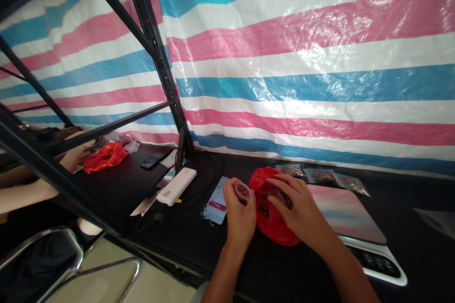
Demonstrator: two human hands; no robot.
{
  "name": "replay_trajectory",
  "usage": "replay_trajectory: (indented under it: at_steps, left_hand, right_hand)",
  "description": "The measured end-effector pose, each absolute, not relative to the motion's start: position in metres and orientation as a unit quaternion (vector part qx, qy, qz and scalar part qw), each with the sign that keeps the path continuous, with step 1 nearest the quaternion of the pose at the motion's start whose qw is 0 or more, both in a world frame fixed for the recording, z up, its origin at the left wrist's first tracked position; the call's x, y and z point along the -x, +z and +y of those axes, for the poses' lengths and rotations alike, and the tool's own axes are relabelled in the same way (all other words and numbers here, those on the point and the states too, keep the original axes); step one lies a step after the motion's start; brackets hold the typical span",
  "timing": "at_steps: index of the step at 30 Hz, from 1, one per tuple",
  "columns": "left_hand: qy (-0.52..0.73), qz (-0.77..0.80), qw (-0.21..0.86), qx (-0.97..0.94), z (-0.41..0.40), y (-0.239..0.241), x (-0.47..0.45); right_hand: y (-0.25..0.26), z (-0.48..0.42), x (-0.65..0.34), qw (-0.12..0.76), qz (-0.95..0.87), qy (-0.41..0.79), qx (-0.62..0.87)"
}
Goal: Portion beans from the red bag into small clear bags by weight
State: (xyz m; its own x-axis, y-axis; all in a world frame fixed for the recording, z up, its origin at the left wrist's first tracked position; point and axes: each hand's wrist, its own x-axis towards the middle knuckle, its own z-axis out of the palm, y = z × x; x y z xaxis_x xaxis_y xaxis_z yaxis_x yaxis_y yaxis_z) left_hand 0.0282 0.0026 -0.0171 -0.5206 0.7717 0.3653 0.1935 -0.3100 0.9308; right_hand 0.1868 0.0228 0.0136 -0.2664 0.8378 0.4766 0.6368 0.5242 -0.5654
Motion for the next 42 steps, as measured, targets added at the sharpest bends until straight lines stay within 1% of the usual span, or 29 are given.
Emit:
replay_trajectory:
  at_steps: [2, 5, 7, 10, 14, 16, 18, 23, 25, 29, 32, 35, 37, 40, 42]
  left_hand:
    - [0.695, 0.544, 0.189, -0.431, 0.001, -0.015, -0.030]
    - [0.692, 0.544, 0.151, -0.450, -0.003, -0.013, -0.031]
    - [0.675, 0.552, 0.123, -0.473, -0.005, -0.014, -0.032]
    - [0.644, 0.582, 0.090, -0.488, -0.006, -0.015, -0.035]
    - [0.617, 0.582, 0.152, -0.508, -0.007, -0.013, -0.046]
    - [0.623, 0.546, 0.151, -0.539, -0.009, -0.012, -0.052]
    - [0.639, 0.501, 0.145, -0.565, -0.011, -0.012, -0.059]
    - [0.625, 0.447, 0.239, -0.593, -0.014, -0.018, -0.065]
    - [0.614, 0.447, 0.213, -0.615, -0.014, -0.019, -0.064]
    - [0.612, 0.444, 0.109, -0.645, -0.013, -0.017, -0.058]
    - [0.619, 0.447, 0.072, -0.642, -0.012, -0.015, -0.053]
    - [0.619, 0.470, 0.069, -0.625, -0.010, -0.015, -0.049]
    - [0.622, 0.482, 0.067, -0.613, -0.009, -0.015, -0.047]
    - [0.622, 0.495, 0.060, -0.604, -0.007, -0.016, -0.045]
    - [0.621, 0.500, 0.055, -0.602, -0.006, -0.016, -0.045]
  right_hand:
    - [0.024, 0.014, -0.179, 0.393, -0.791, 0.179, 0.434]
    - [0.037, 0.002, -0.165, 0.381, -0.794, 0.257, 0.398]
    - [0.041, -0.002, -0.159, 0.402, -0.783, 0.268, 0.390]
    - [0.041, -0.001, -0.159, 0.466, -0.753, 0.252, 0.390]
    - [0.039, 0.004, -0.167, 0.547, -0.683, 0.253, 0.413]
    - [0.039, 0.004, -0.169, 0.574, -0.641, 0.281, 0.424]
    - [0.041, 0.003, -0.171, 0.583, -0.616, 0.318, 0.425]
    - [0.049, 0.003, -0.186, 0.588, -0.609, 0.348, 0.403]
    - [0.053, 0.005, -0.200, 0.603, -0.595, 0.355, 0.395]
    - [0.059, 0.009, -0.238, 0.631, -0.547, 0.340, 0.431]
    - [0.052, 0.011, -0.270, 0.609, -0.531, 0.313, 0.499]
    - [0.036, 0.016, -0.298, 0.549, -0.530, 0.313, 0.565]
    - [0.024, 0.021, -0.311, 0.513, -0.523, 0.290, 0.616]
    - [0.012, 0.028, -0.320, 0.462, -0.519, 0.197, 0.692]
    - [0.010, 0.031, -0.322, 0.459, -0.513, 0.126, 0.714]
